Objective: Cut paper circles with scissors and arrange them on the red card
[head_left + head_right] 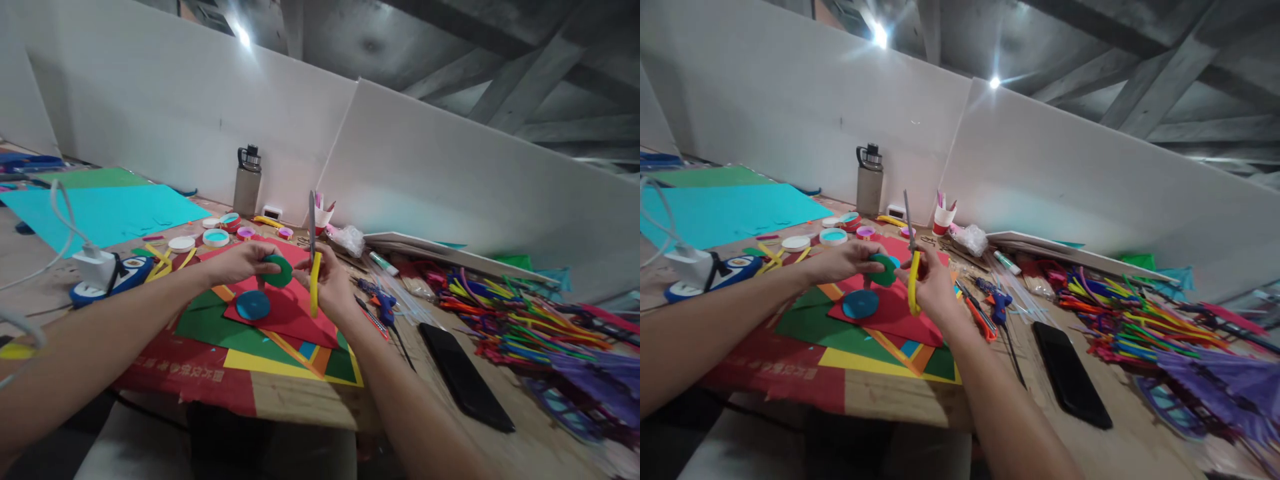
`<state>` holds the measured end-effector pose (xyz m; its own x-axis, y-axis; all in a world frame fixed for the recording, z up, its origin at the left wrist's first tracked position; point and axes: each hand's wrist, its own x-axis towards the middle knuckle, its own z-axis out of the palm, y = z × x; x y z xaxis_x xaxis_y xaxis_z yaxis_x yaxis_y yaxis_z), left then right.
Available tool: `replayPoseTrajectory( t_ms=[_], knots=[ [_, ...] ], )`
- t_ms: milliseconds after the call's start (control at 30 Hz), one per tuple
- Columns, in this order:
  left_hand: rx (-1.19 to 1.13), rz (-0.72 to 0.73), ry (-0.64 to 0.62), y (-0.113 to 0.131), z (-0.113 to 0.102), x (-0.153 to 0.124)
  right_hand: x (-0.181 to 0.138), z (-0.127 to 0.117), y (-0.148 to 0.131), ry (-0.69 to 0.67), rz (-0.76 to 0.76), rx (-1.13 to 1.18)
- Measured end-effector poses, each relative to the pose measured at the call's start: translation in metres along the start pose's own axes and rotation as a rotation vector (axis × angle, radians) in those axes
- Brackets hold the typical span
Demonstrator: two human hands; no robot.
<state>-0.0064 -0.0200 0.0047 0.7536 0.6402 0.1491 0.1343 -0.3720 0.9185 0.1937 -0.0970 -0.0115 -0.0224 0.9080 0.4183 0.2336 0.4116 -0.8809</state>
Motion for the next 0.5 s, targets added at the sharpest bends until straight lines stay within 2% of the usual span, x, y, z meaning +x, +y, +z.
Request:
replayPoseTrajectory(
  t_ms=[100, 200, 367, 500],
  knots=[
    [0.013, -0.018, -0.030, -0.002, 0.007, 0.001, -0.002, 0.008, 0.002, -0.033, 0.033, 0.029],
    [-0.012, -0.044, 0.019, -0.002, 0.012, 0.002, -0.003, 0.012, 0.002, -0.030, 0.058, 0.067],
    [-0.146, -0.067, 0.190, -0.001, 0.024, 0.003, 0.000, 0.012, 0.000, 0.115, 0.086, 0.216],
    [-0.282, -0.048, 0.223, -0.002, 0.036, 0.005, 0.000, 0.012, 0.001, 0.177, 0.102, 0.300]
  ],
)
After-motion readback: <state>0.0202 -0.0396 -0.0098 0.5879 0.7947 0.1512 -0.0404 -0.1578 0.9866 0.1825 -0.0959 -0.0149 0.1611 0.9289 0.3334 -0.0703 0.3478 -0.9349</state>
